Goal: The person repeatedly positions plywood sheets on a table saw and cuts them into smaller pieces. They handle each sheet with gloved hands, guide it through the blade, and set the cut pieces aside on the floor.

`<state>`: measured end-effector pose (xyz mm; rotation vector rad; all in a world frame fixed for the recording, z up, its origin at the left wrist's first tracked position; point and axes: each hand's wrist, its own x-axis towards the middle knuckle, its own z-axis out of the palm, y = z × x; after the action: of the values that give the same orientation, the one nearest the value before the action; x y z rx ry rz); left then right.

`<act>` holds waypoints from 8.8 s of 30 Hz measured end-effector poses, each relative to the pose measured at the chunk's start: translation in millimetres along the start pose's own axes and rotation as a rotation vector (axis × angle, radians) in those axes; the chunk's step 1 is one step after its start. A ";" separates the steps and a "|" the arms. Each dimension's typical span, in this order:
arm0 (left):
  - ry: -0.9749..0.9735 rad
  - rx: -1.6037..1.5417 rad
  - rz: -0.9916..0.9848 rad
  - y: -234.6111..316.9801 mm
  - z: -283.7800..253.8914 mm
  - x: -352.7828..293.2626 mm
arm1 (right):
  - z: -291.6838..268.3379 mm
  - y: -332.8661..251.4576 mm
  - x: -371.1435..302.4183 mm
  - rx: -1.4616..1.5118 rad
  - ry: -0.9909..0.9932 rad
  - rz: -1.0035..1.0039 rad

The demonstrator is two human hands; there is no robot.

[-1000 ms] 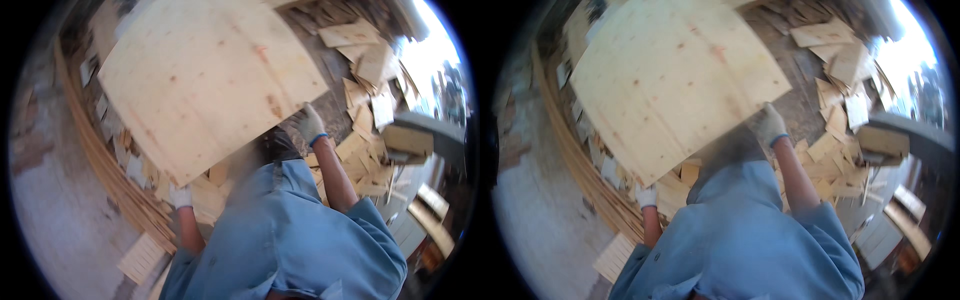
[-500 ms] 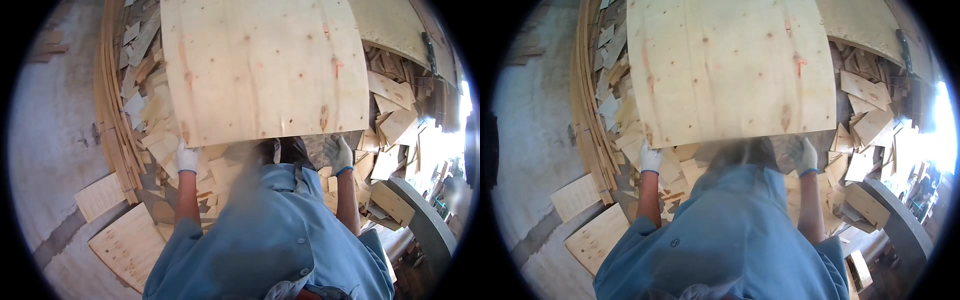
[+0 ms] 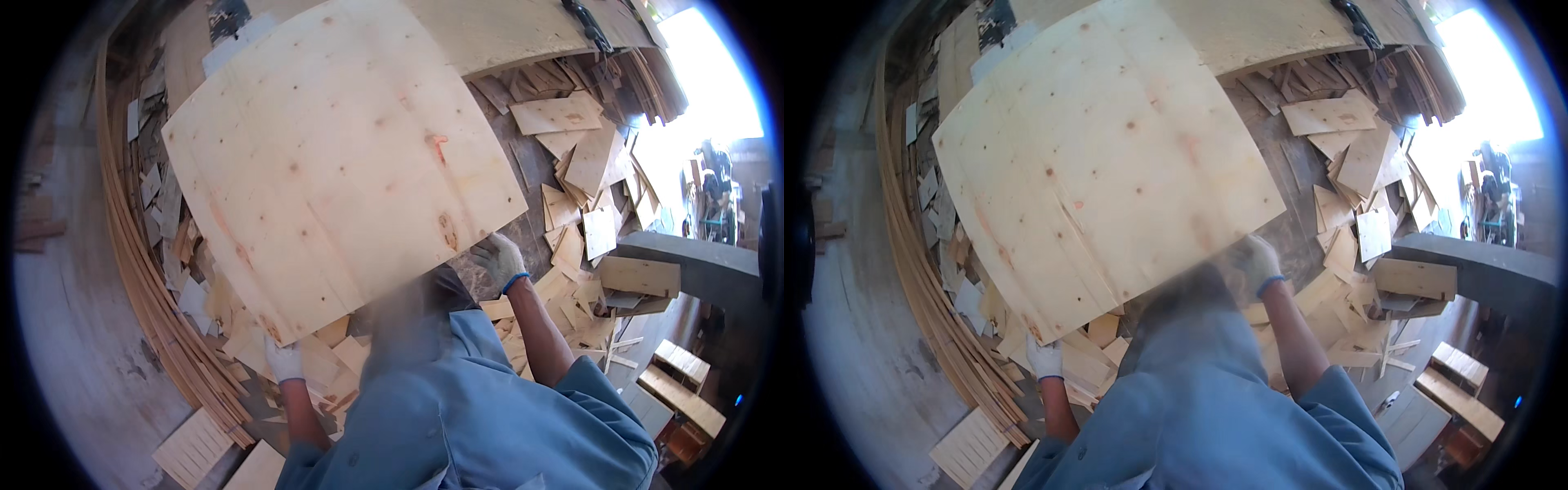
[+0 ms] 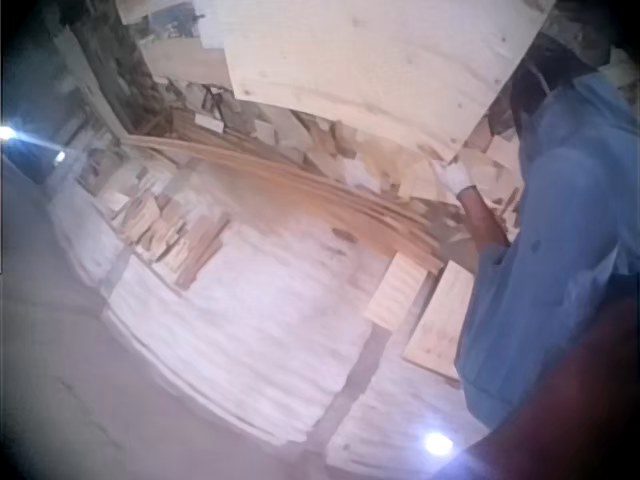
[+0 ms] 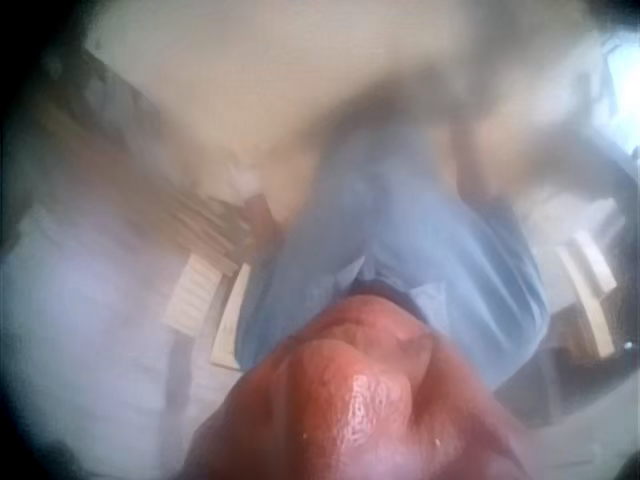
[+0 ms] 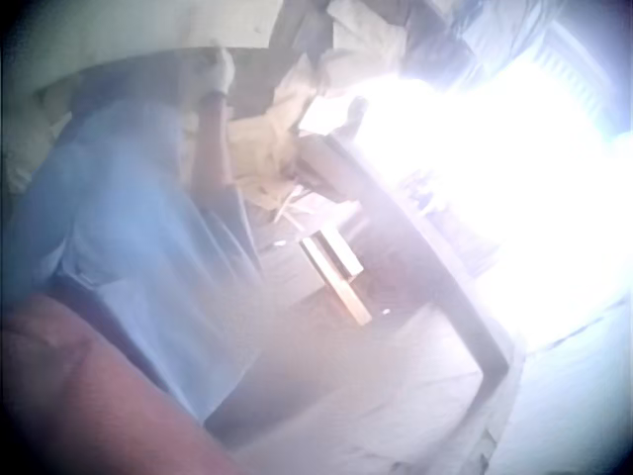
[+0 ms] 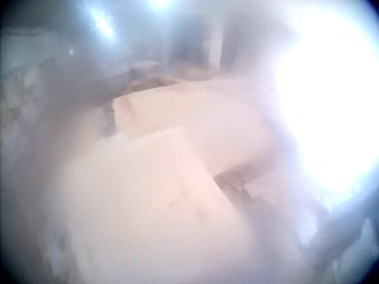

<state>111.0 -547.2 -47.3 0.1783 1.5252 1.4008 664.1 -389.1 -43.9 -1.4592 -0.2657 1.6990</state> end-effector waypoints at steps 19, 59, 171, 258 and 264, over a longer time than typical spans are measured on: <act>0.177 -0.279 -0.150 -12.9 -43.6 24.5 | -28.2 -64.4 28.1 0.417 0.118 0.104; 0.191 -0.718 -0.074 -29.0 147.1 -76.2 | -28.1 -104.7 19.5 0.378 0.011 0.138; 0.210 -0.922 -0.223 -84.9 169.2 -61.7 | -70.7 -101.6 145.4 0.122 -0.115 0.181; 0.344 0.064 0.051 108.6 115.4 49.3 | 114.7 -112.9 46.1 0.277 0.138 -0.230; 0.341 0.086 -0.019 112.9 130.6 32.2 | 73.6 -88.5 64.5 0.285 0.165 -0.099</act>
<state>134.7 -403.6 50.9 -0.0254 1.8620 1.4022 642.8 -263.2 -10.5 -1.3402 -0.0049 1.4608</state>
